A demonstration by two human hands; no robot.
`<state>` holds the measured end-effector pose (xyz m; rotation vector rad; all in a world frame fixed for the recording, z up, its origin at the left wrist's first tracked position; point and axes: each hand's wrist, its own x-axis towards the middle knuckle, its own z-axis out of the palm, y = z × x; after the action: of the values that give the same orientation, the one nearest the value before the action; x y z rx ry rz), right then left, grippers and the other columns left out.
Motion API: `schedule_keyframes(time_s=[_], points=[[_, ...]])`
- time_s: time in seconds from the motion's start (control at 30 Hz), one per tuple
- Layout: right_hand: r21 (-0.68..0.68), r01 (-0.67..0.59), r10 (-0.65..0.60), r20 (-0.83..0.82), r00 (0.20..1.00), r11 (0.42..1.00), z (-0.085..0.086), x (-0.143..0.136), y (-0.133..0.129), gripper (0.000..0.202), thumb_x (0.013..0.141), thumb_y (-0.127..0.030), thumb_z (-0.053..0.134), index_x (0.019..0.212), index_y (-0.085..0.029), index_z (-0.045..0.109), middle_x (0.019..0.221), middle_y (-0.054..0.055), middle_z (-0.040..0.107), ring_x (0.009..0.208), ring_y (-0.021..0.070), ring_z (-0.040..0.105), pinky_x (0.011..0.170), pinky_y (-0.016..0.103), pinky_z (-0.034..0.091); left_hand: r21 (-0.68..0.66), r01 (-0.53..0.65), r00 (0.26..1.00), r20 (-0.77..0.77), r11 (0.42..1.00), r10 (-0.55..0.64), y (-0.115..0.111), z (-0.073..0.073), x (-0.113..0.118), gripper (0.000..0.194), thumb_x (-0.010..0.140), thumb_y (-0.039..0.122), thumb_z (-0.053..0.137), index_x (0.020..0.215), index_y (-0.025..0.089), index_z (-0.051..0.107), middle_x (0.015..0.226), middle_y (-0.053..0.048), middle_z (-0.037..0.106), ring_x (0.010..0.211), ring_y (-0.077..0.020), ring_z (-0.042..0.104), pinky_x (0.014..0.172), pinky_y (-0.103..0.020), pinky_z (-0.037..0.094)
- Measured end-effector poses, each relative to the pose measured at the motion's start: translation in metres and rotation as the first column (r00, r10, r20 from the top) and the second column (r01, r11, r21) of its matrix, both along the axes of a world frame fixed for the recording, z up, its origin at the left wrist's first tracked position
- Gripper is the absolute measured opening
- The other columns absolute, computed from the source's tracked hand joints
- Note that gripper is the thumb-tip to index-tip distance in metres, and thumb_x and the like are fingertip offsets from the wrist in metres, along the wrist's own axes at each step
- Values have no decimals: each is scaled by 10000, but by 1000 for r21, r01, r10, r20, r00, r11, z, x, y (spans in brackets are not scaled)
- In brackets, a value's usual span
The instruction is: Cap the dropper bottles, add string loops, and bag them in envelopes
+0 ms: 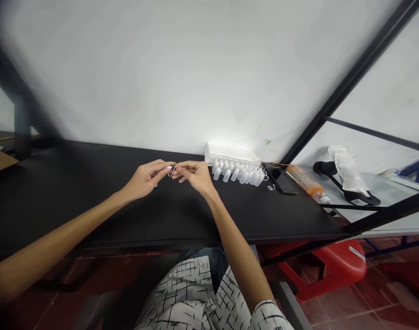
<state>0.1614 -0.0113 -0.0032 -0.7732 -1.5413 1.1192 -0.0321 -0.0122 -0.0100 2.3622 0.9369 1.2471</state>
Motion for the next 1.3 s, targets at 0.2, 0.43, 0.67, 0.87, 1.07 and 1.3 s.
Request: schedule_keyframes(time_s=[0.2, 0.43, 0.67, 0.87, 1.07, 1.3], points=[[8, -2, 2, 11, 1000, 1000, -1, -1, 1, 250, 744, -378, 763, 822, -142, 738, 741, 59, 740, 706, 195, 729, 580, 272, 575, 10, 5, 1000, -4, 1000, -5, 1, -2, 0, 375, 992, 380, 449, 1174, 170, 701, 942, -67, 697, 787, -169, 609, 743, -298, 478], [59, 16, -24, 134, 991, 998, 0, 1, -2, 275, 779, -400, 728, 843, -133, 735, 726, 51, 719, 677, 173, 712, 573, 260, 563, 51, -20, 996, -82, 999, 24, 5, -5, -5, 367, 994, 362, 440, 1186, 184, 697, 947, -62, 686, 795, -173, 611, 766, -310, 488], [113, -7, -16, 205, 979, 994, -6, 2, 1, 290, 824, -412, 672, 841, -127, 720, 710, 46, 690, 653, 164, 700, 562, 259, 557, 90, -3, 993, -115, 996, 13, 5, -7, -6, 358, 990, 343, 445, 1167, 173, 706, 923, -61, 686, 694, -145, 583, 718, -297, 486], [112, -23, -1, 210, 978, 993, -5, 0, -1, 281, 823, -409, 663, 810, -131, 705, 705, 43, 682, 638, 159, 692, 569, 261, 560, 105, 6, 992, -124, 994, 8, 2, -5, -3, 343, 988, 305, 435, 1159, 184, 706, 902, -54, 676, 662, -139, 566, 673, -285, 468], [117, -18, -12, 249, 968, 993, -9, -2, 0, 251, 828, -374, 645, 776, -133, 689, 683, 33, 668, 602, 147, 679, 570, 260, 551, 122, 36, 988, -151, 992, -17, 3, -7, -2, 353, 991, 303, 420, 1155, 181, 708, 878, -64, 666, 781, -181, 596, 774, -328, 479], [138, 41, -71, 220, 973, 990, -2, 3, 3, 288, 814, -425, 655, 836, -143, 712, 719, 43, 688, 649, 148, 666, 503, 220, 490, -36, -1, 997, -83, 999, -2, 2, -4, 1, 426, 976, 395, 454, 1277, 157, 641, 960, -63, 707, 777, -172, 623, 744, -308, 490]])
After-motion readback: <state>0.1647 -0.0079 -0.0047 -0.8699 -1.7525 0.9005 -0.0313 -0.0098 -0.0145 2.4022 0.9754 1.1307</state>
